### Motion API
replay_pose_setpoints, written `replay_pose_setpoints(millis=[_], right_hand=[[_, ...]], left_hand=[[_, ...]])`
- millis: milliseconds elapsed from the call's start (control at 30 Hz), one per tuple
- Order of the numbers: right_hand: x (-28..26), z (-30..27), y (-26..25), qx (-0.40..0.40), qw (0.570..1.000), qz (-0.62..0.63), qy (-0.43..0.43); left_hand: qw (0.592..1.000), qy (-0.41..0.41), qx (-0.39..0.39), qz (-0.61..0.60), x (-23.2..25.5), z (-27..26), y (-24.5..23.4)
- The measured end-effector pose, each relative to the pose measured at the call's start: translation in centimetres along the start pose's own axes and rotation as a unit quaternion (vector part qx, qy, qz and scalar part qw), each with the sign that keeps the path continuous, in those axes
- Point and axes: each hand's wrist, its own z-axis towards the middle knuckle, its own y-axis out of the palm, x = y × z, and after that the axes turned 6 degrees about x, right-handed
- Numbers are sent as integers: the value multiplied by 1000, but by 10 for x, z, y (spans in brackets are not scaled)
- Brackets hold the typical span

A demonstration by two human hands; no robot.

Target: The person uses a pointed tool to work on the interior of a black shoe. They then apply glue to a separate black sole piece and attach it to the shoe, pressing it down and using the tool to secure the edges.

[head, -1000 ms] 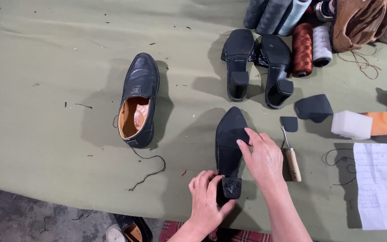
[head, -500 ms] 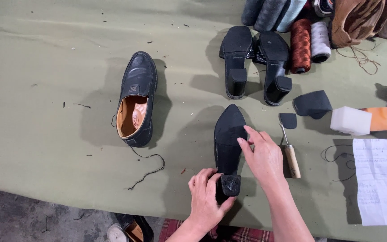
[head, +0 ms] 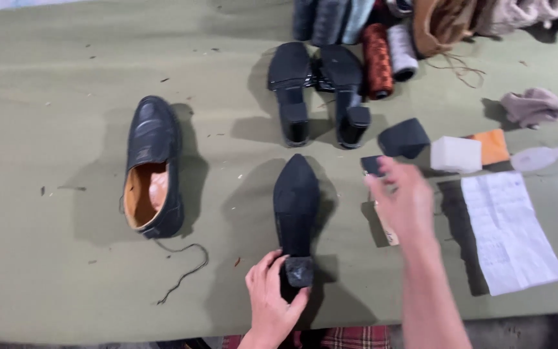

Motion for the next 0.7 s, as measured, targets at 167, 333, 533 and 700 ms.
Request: replay_pose_setpoints(millis=[167, 333, 533, 700], right_hand=[[177, 26, -63, 282, 951, -109, -59], [187, 39, -139, 195, 927, -108, 301], [292, 72, -119, 106, 918, -116, 364], [390, 93, -82, 83, 934, -180, 298]], left_hand=[[1000, -30, 2, 5, -9, -8, 1], [999, -42, 3, 8, -9, -11, 5], [997, -58, -42, 17, -13, 13, -12], [965, -210, -144, -68, -18, 48, -50]])
